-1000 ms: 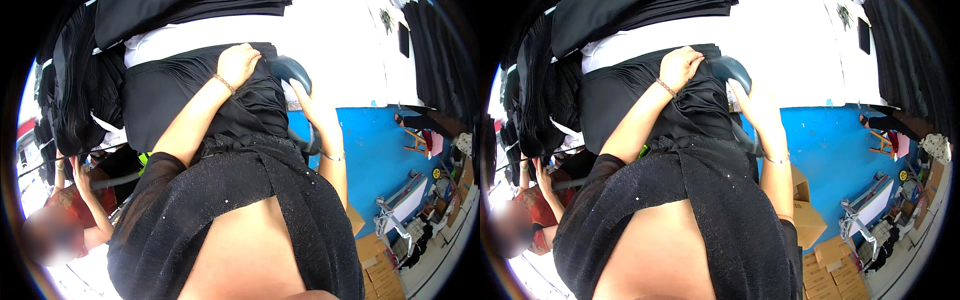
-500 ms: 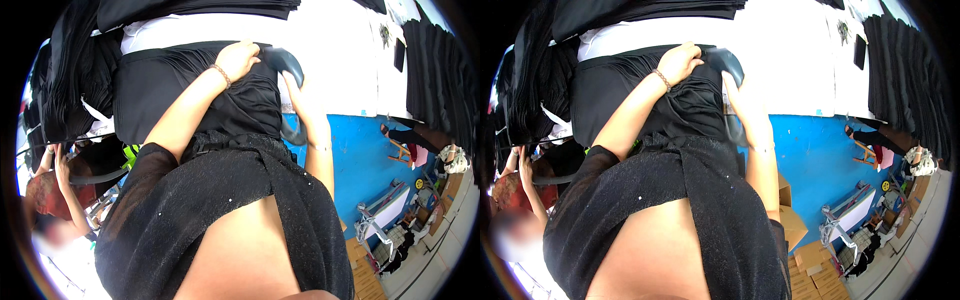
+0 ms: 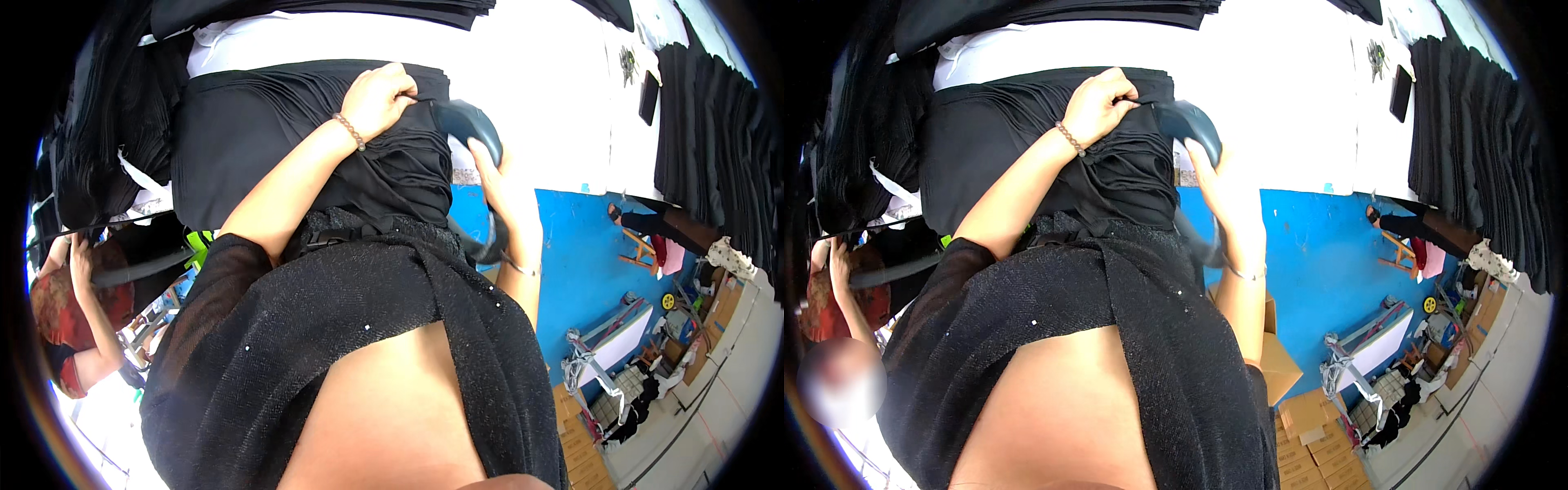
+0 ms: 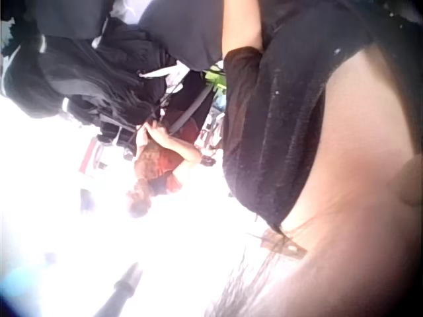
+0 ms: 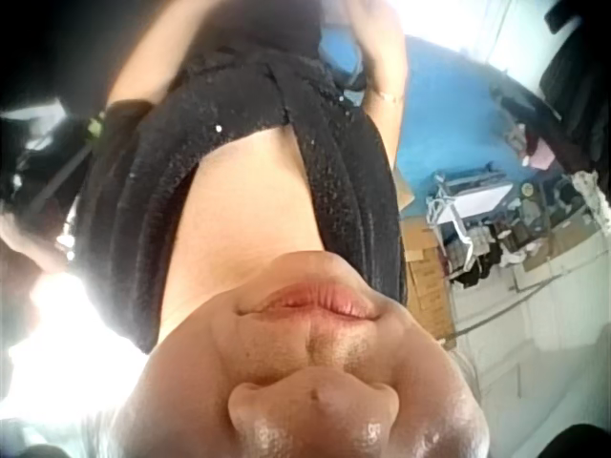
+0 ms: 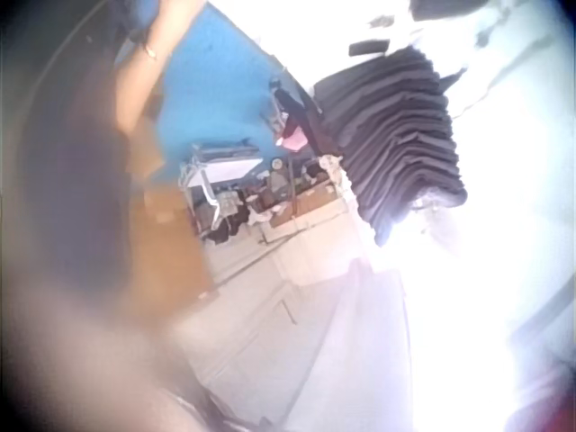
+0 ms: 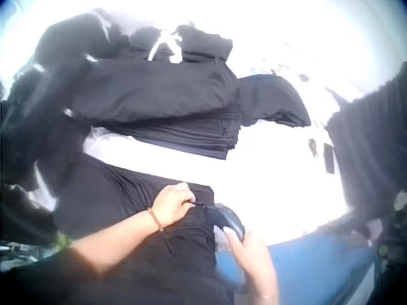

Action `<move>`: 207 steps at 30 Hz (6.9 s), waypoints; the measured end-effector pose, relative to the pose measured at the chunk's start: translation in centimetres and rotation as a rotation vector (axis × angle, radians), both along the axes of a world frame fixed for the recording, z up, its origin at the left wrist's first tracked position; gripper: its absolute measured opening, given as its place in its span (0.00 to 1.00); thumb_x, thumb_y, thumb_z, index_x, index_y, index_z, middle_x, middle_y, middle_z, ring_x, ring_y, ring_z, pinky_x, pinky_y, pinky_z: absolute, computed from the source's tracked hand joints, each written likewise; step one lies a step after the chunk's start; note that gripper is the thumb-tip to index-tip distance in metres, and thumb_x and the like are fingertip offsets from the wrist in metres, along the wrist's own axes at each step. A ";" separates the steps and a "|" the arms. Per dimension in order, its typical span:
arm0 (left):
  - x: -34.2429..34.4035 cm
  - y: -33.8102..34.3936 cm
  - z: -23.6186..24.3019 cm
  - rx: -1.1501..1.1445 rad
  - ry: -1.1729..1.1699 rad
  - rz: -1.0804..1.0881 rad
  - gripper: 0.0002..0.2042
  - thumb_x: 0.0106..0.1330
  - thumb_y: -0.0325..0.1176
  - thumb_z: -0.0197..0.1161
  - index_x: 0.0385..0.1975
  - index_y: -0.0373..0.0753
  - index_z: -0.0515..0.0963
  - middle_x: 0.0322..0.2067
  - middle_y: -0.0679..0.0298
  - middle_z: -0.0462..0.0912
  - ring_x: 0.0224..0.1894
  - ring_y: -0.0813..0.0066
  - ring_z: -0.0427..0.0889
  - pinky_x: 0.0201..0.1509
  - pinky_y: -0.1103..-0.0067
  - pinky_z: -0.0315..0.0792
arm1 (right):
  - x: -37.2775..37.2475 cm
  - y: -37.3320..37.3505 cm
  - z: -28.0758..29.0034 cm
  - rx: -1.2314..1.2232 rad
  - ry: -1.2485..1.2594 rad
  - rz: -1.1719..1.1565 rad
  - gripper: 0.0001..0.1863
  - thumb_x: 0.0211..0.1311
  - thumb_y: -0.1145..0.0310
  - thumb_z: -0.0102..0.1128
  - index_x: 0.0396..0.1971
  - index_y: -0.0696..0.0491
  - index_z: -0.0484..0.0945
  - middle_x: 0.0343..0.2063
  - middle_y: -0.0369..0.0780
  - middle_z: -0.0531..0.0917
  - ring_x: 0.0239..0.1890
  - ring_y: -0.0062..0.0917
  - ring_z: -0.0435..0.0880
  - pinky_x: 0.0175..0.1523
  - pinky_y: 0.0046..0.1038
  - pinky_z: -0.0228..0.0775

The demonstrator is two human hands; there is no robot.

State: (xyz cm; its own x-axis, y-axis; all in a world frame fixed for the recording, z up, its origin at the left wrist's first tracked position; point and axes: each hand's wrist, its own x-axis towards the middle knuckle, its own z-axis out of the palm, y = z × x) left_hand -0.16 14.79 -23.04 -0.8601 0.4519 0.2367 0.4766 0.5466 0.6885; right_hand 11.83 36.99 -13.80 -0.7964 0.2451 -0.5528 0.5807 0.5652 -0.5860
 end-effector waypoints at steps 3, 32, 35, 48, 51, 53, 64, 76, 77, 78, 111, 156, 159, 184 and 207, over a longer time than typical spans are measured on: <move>-0.4 0.1 -0.6 0.035 0.062 0.015 0.07 0.59 0.32 0.73 0.36 0.39 0.87 0.32 0.62 0.82 0.33 0.63 0.84 0.40 0.72 0.78 | -2.1 -0.7 -3.4 0.193 0.582 0.067 0.26 0.70 0.50 0.63 0.32 0.63 0.81 0.14 0.40 0.78 0.14 0.25 0.78 0.21 0.30 0.68; -1.2 0.1 -0.8 -0.097 0.024 -0.047 0.10 0.60 0.34 0.71 0.37 0.39 0.80 0.33 0.60 0.83 0.42 0.57 0.82 0.51 0.66 0.75 | -2.7 -2.8 -1.3 0.331 0.374 0.068 0.32 0.68 0.43 0.62 0.37 0.65 0.83 0.25 0.56 0.84 0.32 0.47 0.88 0.39 0.40 0.77; -1.9 -1.9 0.8 -0.044 -0.299 -0.252 0.13 0.67 0.40 0.68 0.33 0.35 0.82 0.29 0.60 0.84 0.31 0.66 0.84 0.38 0.69 0.77 | -2.4 -1.7 -1.4 0.241 0.361 0.091 0.32 0.69 0.44 0.61 0.38 0.66 0.82 0.24 0.55 0.84 0.31 0.46 0.88 0.38 0.41 0.77; -1.7 -0.3 -0.7 -0.171 0.371 -0.048 0.08 0.63 0.38 0.70 0.37 0.42 0.85 0.35 0.64 0.81 0.38 0.60 0.83 0.46 0.67 0.77 | -0.7 -0.8 -0.2 0.021 0.119 0.021 0.33 0.68 0.43 0.61 0.38 0.66 0.83 0.30 0.59 0.85 0.37 0.50 0.88 0.43 0.42 0.77; -2.2 0.2 -0.4 -0.216 0.273 -0.017 0.10 0.64 0.42 0.69 0.35 0.42 0.84 0.32 0.62 0.84 0.37 0.58 0.83 0.45 0.66 0.77 | -2.8 -1.7 -1.4 0.149 0.259 -0.022 0.30 0.67 0.46 0.64 0.38 0.66 0.82 0.32 0.60 0.85 0.39 0.50 0.88 0.44 0.42 0.77; -2.5 0.5 -0.5 -0.208 0.013 0.004 0.13 0.65 0.44 0.68 0.35 0.40 0.83 0.29 0.57 0.87 0.36 0.54 0.85 0.45 0.64 0.77 | -2.8 -1.4 -1.3 0.143 0.280 -0.018 0.30 0.67 0.46 0.64 0.38 0.66 0.83 0.32 0.59 0.85 0.39 0.50 0.88 0.44 0.42 0.77; -1.6 -0.5 0.3 -0.113 0.113 0.010 0.10 0.63 0.39 0.68 0.33 0.38 0.82 0.30 0.57 0.84 0.40 0.55 0.83 0.48 0.67 0.77 | -4.6 -1.6 -2.8 0.164 0.349 0.052 0.30 0.69 0.46 0.62 0.34 0.66 0.81 0.15 0.44 0.79 0.18 0.27 0.82 0.28 0.32 0.73; -1.8 0.0 -0.5 -0.243 0.087 -0.012 0.10 0.63 0.39 0.69 0.38 0.42 0.81 0.42 0.62 0.80 0.46 0.60 0.80 0.55 0.67 0.73 | -3.3 -1.6 -0.4 0.208 0.305 0.080 0.32 0.68 0.44 0.63 0.36 0.67 0.82 0.26 0.59 0.84 0.34 0.52 0.88 0.41 0.43 0.77; -2.0 0.0 -0.5 -0.241 0.085 -0.012 0.10 0.63 0.39 0.69 0.38 0.42 0.81 0.42 0.62 0.80 0.46 0.60 0.80 0.55 0.67 0.73 | -2.6 -0.7 -0.8 0.106 0.207 0.035 0.32 0.68 0.45 0.63 0.37 0.67 0.82 0.27 0.59 0.84 0.35 0.52 0.87 0.41 0.43 0.77; -2.1 0.1 -0.6 -0.225 0.127 -0.016 0.09 0.63 0.38 0.69 0.36 0.42 0.80 0.41 0.63 0.80 0.46 0.61 0.79 0.56 0.67 0.72 | -2.2 -0.5 -0.6 0.002 0.106 -0.014 0.32 0.68 0.45 0.63 0.37 0.67 0.82 0.27 0.59 0.84 0.35 0.53 0.87 0.40 0.43 0.77; -3.0 0.3 -1.6 -0.106 0.178 -0.045 0.07 0.61 0.34 0.70 0.34 0.40 0.80 0.36 0.62 0.80 0.43 0.58 0.80 0.51 0.67 0.74 | -3.8 -2.8 -0.4 0.268 0.231 0.038 0.34 0.67 0.43 0.63 0.36 0.68 0.81 0.29 0.59 0.84 0.37 0.53 0.88 0.44 0.45 0.77; -4.2 -0.7 0.8 -0.088 -0.169 -0.070 0.07 0.60 0.28 0.72 0.29 0.34 0.79 0.31 0.62 0.83 0.33 0.71 0.83 0.42 0.76 0.76 | -3.2 -1.1 -1.8 0.093 0.319 0.038 0.33 0.69 0.43 0.61 0.36 0.67 0.82 0.23 0.54 0.84 0.30 0.42 0.88 0.40 0.39 0.78; -4.7 -4.0 1.2 0.086 -0.791 -0.428 0.11 0.74 0.34 0.63 0.30 0.35 0.79 0.26 0.75 0.76 0.33 0.86 0.73 0.42 0.82 0.72 | -1.7 -1.1 -1.3 0.180 0.303 0.075 0.33 0.69 0.43 0.61 0.36 0.67 0.82 0.23 0.55 0.83 0.30 0.43 0.88 0.39 0.40 0.78; -3.9 -0.5 -0.1 -0.185 0.081 -0.078 0.13 0.60 0.38 0.73 0.31 0.36 0.76 0.28 0.61 0.81 0.35 0.63 0.81 0.43 0.70 0.73 | -4.5 -3.1 -1.7 0.223 0.338 0.027 0.32 0.67 0.44 0.63 0.37 0.68 0.82 0.28 0.60 0.84 0.37 0.52 0.88 0.41 0.43 0.78; -2.4 -1.5 -0.7 -0.280 0.173 0.124 0.18 0.58 0.42 0.74 0.47 0.47 0.83 0.44 0.65 0.80 0.52 0.61 0.77 0.59 0.65 0.68 | -3.5 -3.5 0.3 0.360 0.305 0.171 0.33 0.67 0.42 0.63 0.35 0.66 0.82 0.29 0.60 0.84 0.36 0.55 0.87 0.40 0.45 0.79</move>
State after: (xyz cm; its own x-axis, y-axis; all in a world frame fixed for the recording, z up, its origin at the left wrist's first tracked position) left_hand -2.60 13.32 -23.78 -0.8705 0.4145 0.2655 0.4913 0.7637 0.4188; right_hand 8.31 33.54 -13.48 -0.9540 0.2290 -0.1933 0.2946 0.8351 -0.4646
